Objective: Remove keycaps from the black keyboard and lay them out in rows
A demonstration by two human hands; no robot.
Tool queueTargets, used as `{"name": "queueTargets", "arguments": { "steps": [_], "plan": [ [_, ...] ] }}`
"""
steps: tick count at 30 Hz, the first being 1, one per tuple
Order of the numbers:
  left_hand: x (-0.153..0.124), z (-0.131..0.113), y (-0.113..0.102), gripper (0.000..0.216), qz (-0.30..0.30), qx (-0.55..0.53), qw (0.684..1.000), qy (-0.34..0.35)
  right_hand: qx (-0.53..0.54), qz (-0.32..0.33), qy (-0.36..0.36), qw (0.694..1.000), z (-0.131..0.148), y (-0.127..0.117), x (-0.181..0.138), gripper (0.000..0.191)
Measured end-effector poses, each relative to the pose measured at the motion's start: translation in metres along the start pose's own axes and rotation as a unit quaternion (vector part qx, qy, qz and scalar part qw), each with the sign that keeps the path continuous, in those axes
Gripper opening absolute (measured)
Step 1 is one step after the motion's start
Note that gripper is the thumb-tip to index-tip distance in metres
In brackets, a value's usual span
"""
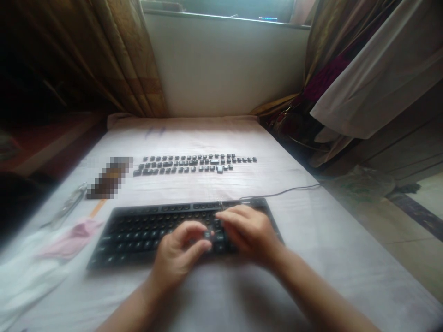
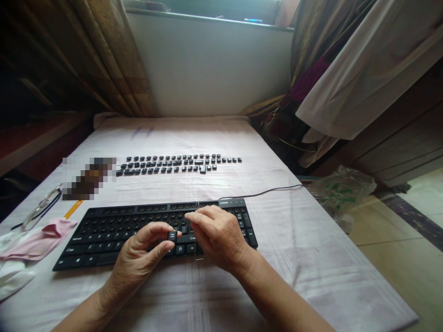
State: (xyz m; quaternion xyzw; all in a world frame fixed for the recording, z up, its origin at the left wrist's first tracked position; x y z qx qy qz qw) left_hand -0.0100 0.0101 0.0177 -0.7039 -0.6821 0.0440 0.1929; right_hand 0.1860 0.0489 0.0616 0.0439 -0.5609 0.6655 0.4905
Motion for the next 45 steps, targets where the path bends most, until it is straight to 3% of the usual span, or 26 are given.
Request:
{"name": "queueTargets", "arguments": {
  "steps": [3, 6, 10, 15, 20, 24, 28, 32, 37, 45],
  "plan": [
    [0.0, 0.001, 0.001, 0.022, 0.003, -0.008, 1.0, -0.015, 0.08, -0.019, -0.017, 0.997, 0.018, -0.005, 0.001, 0.016],
    [0.0, 0.0, 0.002, 0.026, 0.013, -0.03, 0.999, -0.037, 0.08, -0.028, -0.037, 0.996, 0.025, -0.003, 0.002, 0.014],
    [0.002, -0.003, 0.003, 0.032, 0.027, -0.053, 0.997, -0.053, 0.084, -0.024, -0.013, 0.996, 0.021, 0.002, 0.002, 0.011],
    [0.002, -0.005, 0.003, 0.027, 0.015, -0.04, 0.998, -0.037, 0.054, -0.015, 0.015, 0.998, 0.021, 0.004, 0.004, 0.01],
    [0.0, -0.002, 0.003, 0.026, 0.02, -0.009, 1.0, -0.009, 0.042, -0.014, -0.005, 0.999, 0.021, 0.004, 0.008, 0.009],
    [-0.002, -0.003, 0.001, 0.034, -0.002, 0.062, 0.996, 0.069, 0.057, -0.004, 0.03, 0.998, -0.02, -0.01, 0.02, 0.012],
    [-0.003, -0.01, -0.001, 0.038, -0.03, 0.152, 0.966, 0.208, -0.025, 0.016, 0.216, 0.976, -0.109, -0.025, 0.035, 0.016],
    [-0.002, -0.014, 0.0, 0.03, -0.043, 0.2, 0.934, 0.293, -0.069, 0.038, 0.263, 0.962, -0.175, -0.017, 0.043, 0.013],
    [-0.002, -0.013, 0.003, 0.024, -0.027, 0.217, 0.923, 0.318, -0.1, 0.07, 0.279, 0.953, -0.202, 0.007, 0.046, 0.019],
    [0.0, -0.012, 0.005, 0.02, -0.025, 0.208, 0.92, 0.33, -0.138, 0.106, 0.28, 0.944, -0.212, 0.017, 0.054, 0.024]
  ]
}}
Point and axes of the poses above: each hand's wrist, its own x-axis towards the middle knuckle, its own y-axis out of the palm, z = x × y, the point moved 3 cm from there along x, towards the middle knuckle, and after that the axes turned 3 degrees about x, right-handed, at the moved point
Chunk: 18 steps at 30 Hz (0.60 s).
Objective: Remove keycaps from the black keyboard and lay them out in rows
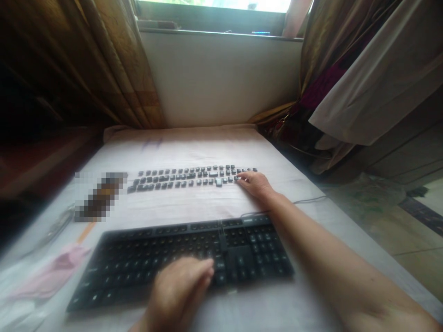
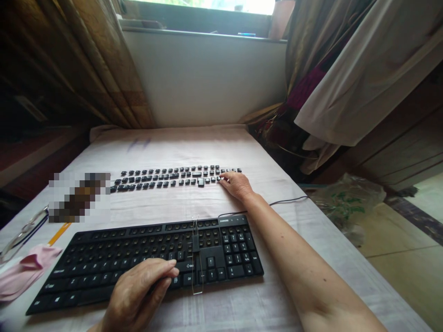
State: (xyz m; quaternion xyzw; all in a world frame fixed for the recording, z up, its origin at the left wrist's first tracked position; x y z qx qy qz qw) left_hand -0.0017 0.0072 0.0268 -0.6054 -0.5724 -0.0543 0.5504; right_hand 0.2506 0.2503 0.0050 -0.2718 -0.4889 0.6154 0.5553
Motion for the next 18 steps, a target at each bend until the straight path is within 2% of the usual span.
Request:
{"name": "queueTargets", "arguments": {
  "steps": [18],
  "plan": [
    [-0.0064, 0.0018, 0.002, 0.02, 0.01, 0.005, 1.0, -0.003, -0.045, 0.011, 0.007, 0.999, 0.0073, 0.0004, 0.0012, 0.028]
  ]
}}
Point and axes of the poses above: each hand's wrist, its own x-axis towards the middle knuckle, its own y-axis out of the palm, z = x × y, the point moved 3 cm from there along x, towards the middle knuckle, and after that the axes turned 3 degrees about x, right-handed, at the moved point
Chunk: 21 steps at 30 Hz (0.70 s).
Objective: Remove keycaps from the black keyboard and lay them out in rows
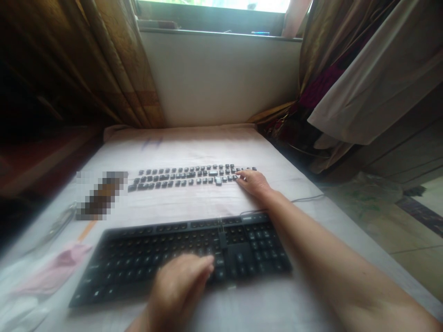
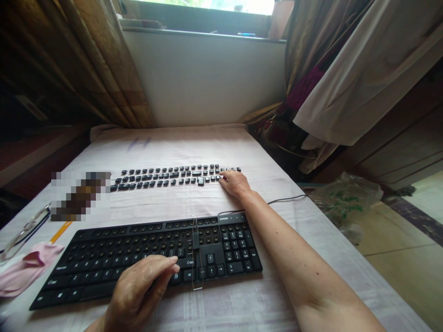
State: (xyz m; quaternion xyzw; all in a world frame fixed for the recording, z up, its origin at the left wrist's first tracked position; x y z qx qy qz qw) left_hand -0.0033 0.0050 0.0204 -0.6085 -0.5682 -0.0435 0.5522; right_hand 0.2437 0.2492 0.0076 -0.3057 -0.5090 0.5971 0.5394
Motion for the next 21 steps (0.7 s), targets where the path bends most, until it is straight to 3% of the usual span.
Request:
{"name": "queueTargets", "arguments": {
  "steps": [7, 12, 16, 18, 21],
  "plan": [
    [0.001, 0.0, 0.0, 0.022, -0.009, -0.017, 1.0, 0.002, 0.018, -0.019, 0.006, 1.0, -0.002, -0.006, -0.011, 0.033],
    [0.0, 0.0, 0.002, 0.019, -0.012, -0.023, 1.0, 0.005, 0.043, -0.051, -0.038, 0.997, 0.013, -0.023, -0.047, 0.027],
    [-0.001, 0.002, 0.004, 0.019, -0.002, -0.023, 1.0, -0.007, 0.066, -0.06, -0.132, 0.987, 0.049, -0.035, -0.094, 0.025],
    [-0.001, 0.002, 0.004, 0.018, -0.001, -0.014, 1.0, -0.01, 0.034, -0.053, -0.252, 0.966, 0.073, -0.039, -0.116, 0.026],
    [-0.001, 0.0, 0.004, 0.017, -0.005, 0.003, 1.0, -0.008, -0.026, -0.011, -0.347, 0.937, 0.098, -0.039, -0.133, 0.027]
  ]
}}
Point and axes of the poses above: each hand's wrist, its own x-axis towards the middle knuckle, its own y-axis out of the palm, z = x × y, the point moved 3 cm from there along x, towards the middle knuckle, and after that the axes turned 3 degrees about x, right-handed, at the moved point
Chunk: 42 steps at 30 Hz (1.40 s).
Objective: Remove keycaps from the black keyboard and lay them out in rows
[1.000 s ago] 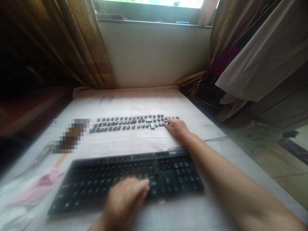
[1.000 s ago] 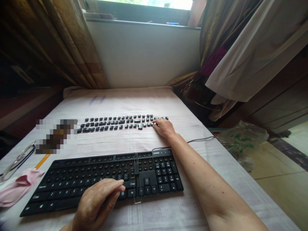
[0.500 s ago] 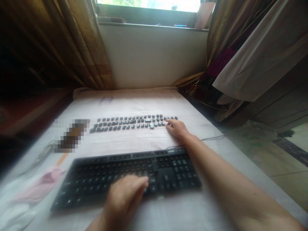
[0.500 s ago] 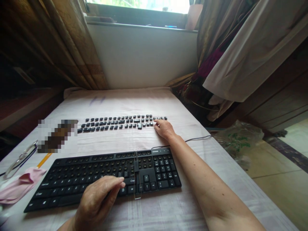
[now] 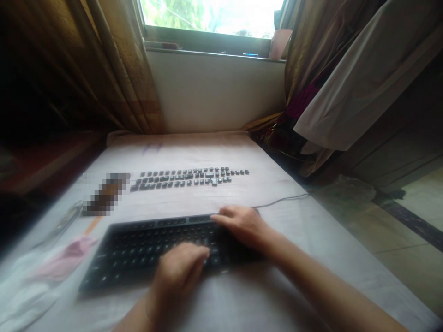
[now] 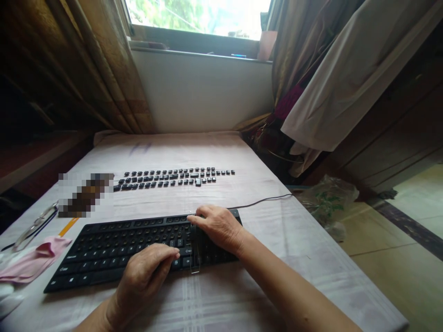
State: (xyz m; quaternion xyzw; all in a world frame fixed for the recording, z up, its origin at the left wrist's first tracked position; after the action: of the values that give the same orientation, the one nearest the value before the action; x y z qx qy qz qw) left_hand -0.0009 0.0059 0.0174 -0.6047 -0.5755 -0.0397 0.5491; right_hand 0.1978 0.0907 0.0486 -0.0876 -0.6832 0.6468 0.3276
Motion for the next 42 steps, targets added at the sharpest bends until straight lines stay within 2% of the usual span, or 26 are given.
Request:
{"name": "queueTargets", "arguments": {
  "steps": [6, 10, 14, 17, 20, 22, 24, 27, 30, 32, 34, 35, 37, 42],
  "plan": [
    [0.0, -0.004, 0.0, 0.017, -0.012, 0.022, 0.999, 0.022, -0.071, 0.095, -0.067, 0.991, 0.016, 0.003, 0.014, 0.011],
    [0.0, -0.005, 0.0, 0.015, -0.019, 0.041, 0.998, 0.045, -0.096, 0.139, -0.103, 0.98, 0.017, 0.002, 0.019, 0.018],
    [0.001, -0.007, -0.001, 0.015, -0.019, 0.042, 0.997, 0.062, -0.082, 0.14, -0.13, 0.978, 0.016, -0.002, 0.021, 0.019],
    [0.001, -0.008, -0.003, 0.014, -0.026, 0.04, 0.997, 0.062, -0.059, 0.129, -0.132, 0.981, 0.011, -0.003, 0.019, 0.022],
    [0.001, -0.008, -0.004, 0.014, -0.026, 0.036, 0.997, 0.064, -0.027, 0.095, -0.099, 0.99, -0.002, -0.004, 0.01, 0.023],
    [0.001, -0.009, -0.005, 0.014, -0.023, 0.042, 0.996, 0.07, 0.018, 0.037, -0.043, 0.998, -0.015, -0.008, 0.001, 0.022],
    [0.002, -0.011, -0.006, 0.015, -0.026, 0.054, 0.995, 0.08, 0.079, -0.052, 0.041, 0.995, -0.032, -0.014, -0.011, 0.021],
    [0.003, -0.015, -0.003, 0.016, -0.022, 0.085, 0.991, 0.102, 0.154, -0.161, 0.159, 0.962, -0.053, -0.022, -0.032, 0.024],
    [0.006, -0.021, 0.007, 0.021, 0.024, 0.134, 0.982, 0.133, 0.237, -0.195, 0.231, 0.923, -0.06, -0.026, -0.05, 0.031],
    [0.008, -0.025, 0.018, 0.024, 0.059, 0.166, 0.975, 0.133, 0.357, -0.192, 0.294, 0.865, -0.06, -0.023, -0.058, 0.034],
    [0.01, -0.029, 0.027, 0.027, 0.086, 0.186, 0.971, 0.119, 0.476, -0.175, 0.355, 0.785, -0.056, -0.017, -0.063, 0.036],
    [0.012, -0.03, 0.032, 0.028, 0.096, 0.19, 0.97, 0.114, 0.514, -0.163, 0.373, 0.755, -0.054, -0.014, -0.064, 0.037],
    [0.014, -0.032, 0.039, 0.032, 0.112, 0.192, 0.969, 0.11, 0.539, -0.143, 0.382, 0.737, -0.05, -0.009, -0.064, 0.038],
    [0.014, -0.032, 0.048, 0.034, 0.143, 0.183, 0.967, 0.106, 0.531, -0.132, 0.371, 0.751, -0.051, -0.004, -0.065, 0.032]
  ]
}}
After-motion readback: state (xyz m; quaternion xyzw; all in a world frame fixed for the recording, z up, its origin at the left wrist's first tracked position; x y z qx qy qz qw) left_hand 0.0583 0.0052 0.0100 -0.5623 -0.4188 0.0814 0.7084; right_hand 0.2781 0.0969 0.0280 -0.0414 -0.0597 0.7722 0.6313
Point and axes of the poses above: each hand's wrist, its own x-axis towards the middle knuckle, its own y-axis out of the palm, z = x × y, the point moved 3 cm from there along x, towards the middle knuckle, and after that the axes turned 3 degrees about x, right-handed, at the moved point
